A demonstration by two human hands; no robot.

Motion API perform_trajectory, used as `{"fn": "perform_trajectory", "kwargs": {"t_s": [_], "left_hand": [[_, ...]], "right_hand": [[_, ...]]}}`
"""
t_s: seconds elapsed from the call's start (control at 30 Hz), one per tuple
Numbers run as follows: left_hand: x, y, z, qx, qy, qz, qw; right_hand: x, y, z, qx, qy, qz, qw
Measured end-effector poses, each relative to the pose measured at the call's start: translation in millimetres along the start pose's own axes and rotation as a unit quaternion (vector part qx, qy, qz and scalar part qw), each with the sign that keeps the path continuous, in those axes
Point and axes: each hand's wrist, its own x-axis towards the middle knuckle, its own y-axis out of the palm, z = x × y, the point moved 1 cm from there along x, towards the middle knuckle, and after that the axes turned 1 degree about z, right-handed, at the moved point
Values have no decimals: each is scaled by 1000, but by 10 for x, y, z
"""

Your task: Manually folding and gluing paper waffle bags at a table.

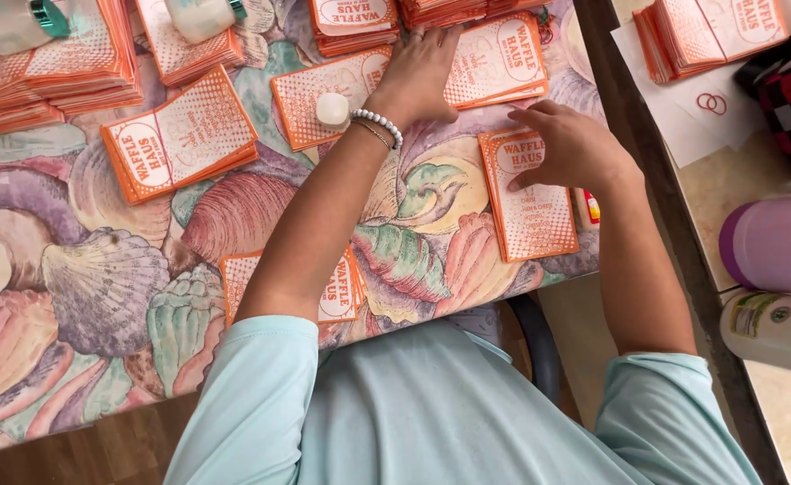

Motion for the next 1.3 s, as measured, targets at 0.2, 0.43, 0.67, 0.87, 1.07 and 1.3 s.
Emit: {"fn": "perform_trajectory", "kwargs": {"t_s": [0.2, 0.43, 0.67, 0.87, 1.07, 1.3], "left_hand": [[7, -78, -114, 3, -16, 24, 1000], [88, -12, -71, 76, -19, 19, 997], [-22, -20, -82, 24, -16, 8, 1000], [-133, 167, 12, 89, 90, -176, 976], [-557, 232, -118, -84, 244, -312, 914], [-751, 427, -195, -251, 219, -320, 887]], "right_hand": [[180, 24, -59, -37, -2, 39, 999], [176, -35, 86, -34, 45, 77, 995], [213, 41, 4, -74, -4, 82, 994], [162, 63, -1, -43, 25, 66, 997], [137, 106, -53, -16, 12, 43, 999], [88, 88, 9, -18, 4, 27, 999]]}}
